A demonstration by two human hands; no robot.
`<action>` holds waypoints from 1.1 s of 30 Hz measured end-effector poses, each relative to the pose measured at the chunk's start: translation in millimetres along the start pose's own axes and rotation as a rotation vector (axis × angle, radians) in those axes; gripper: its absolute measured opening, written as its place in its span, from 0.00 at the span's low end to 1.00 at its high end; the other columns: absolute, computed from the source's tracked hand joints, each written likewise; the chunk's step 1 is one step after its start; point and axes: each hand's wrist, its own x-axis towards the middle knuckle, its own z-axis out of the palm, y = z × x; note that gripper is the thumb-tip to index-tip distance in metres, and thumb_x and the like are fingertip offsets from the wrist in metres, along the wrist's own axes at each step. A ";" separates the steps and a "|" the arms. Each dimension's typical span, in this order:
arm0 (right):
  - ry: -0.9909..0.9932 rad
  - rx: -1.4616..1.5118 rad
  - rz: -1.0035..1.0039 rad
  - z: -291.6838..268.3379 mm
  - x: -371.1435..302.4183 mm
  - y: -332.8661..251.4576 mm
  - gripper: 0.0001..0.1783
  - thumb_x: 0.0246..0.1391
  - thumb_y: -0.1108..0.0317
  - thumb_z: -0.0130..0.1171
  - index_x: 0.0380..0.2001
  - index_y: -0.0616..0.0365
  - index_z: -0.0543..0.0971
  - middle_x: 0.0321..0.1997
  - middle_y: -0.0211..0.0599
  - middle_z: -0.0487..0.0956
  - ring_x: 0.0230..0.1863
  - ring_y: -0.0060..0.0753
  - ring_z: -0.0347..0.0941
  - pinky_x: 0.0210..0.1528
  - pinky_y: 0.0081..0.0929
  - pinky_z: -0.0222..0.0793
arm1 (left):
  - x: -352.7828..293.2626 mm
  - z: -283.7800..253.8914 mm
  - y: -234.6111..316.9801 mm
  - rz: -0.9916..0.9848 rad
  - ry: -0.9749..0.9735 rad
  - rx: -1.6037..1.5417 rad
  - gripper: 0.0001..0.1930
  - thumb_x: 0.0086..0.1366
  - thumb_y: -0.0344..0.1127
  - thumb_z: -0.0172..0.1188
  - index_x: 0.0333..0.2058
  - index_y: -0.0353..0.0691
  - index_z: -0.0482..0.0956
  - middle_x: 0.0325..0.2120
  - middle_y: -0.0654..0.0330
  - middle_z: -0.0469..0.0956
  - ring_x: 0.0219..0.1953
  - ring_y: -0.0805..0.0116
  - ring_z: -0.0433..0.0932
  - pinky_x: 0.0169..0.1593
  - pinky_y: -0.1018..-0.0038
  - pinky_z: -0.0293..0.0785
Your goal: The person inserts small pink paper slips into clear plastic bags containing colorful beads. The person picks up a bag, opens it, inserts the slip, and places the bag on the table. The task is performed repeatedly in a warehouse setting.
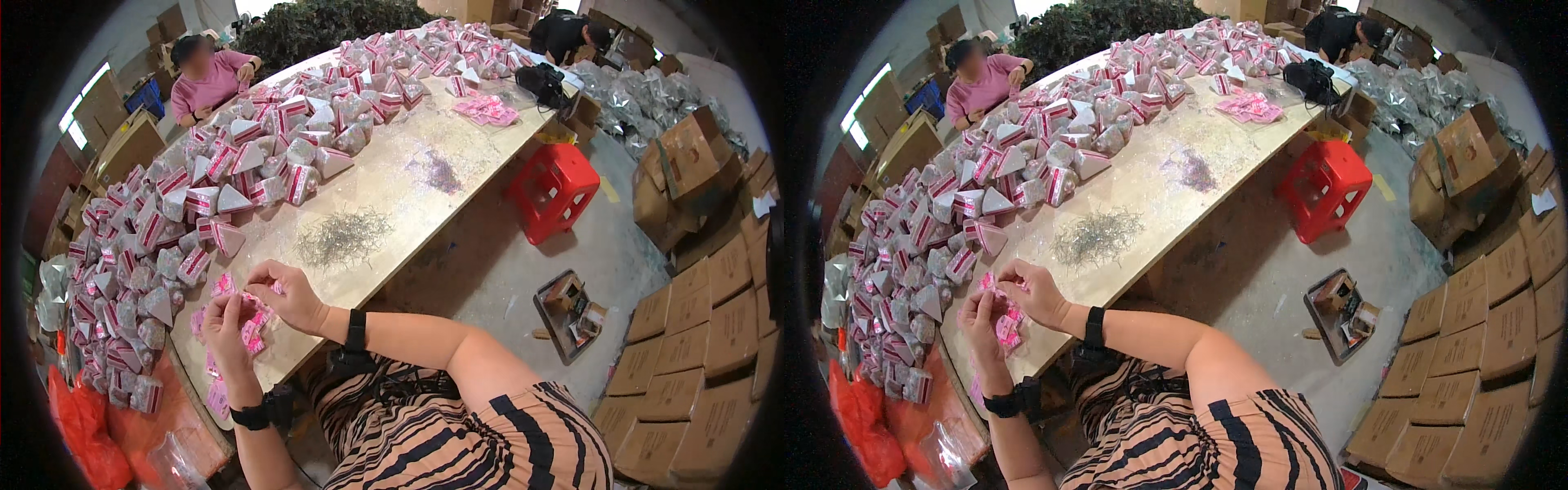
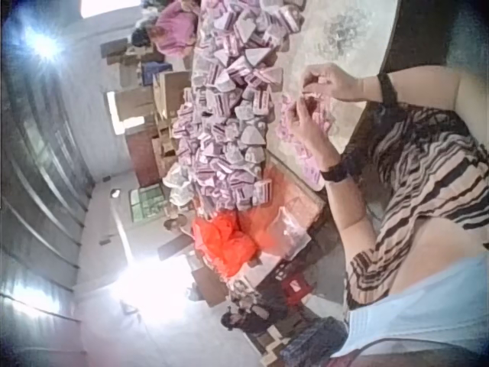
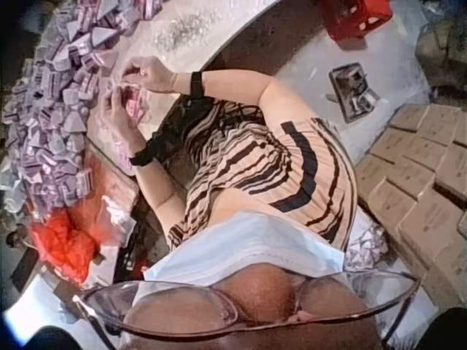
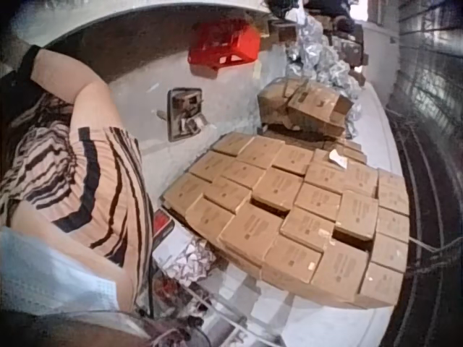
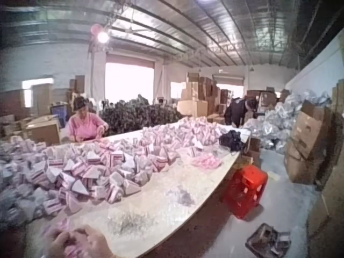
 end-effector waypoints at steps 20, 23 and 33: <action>-0.091 0.304 0.289 2.1 -1.5 21.0 0.06 0.58 0.72 0.57 0.37 0.62 0.77 0.25 0.28 0.77 0.23 0.15 0.72 0.24 0.15 0.66 | -4.3 18.0 0.7 0.051 -0.004 -0.004 0.06 0.66 0.30 0.56 0.34 0.33 0.78 0.28 0.60 0.80 0.29 0.74 0.78 0.36 0.79 0.76; -0.112 0.328 0.393 -2.8 2.8 16.8 0.05 0.57 0.72 0.57 0.34 0.63 0.76 0.25 0.33 0.78 0.21 0.19 0.74 0.21 0.17 0.67 | -5.2 14.6 3.4 0.068 0.008 0.160 0.06 0.66 0.30 0.57 0.32 0.33 0.78 0.28 0.63 0.79 0.29 0.75 0.77 0.36 0.79 0.74; -0.358 0.521 0.612 -17.8 11.4 -5.1 0.05 0.56 0.73 0.58 0.28 0.63 0.76 0.24 0.39 0.79 0.21 0.27 0.77 0.20 0.22 0.71 | -22.1 11.4 86.1 0.681 -0.271 1.155 0.10 0.54 0.26 0.61 0.37 0.38 0.79 0.35 0.56 0.74 0.43 0.55 0.71 0.46 0.65 0.67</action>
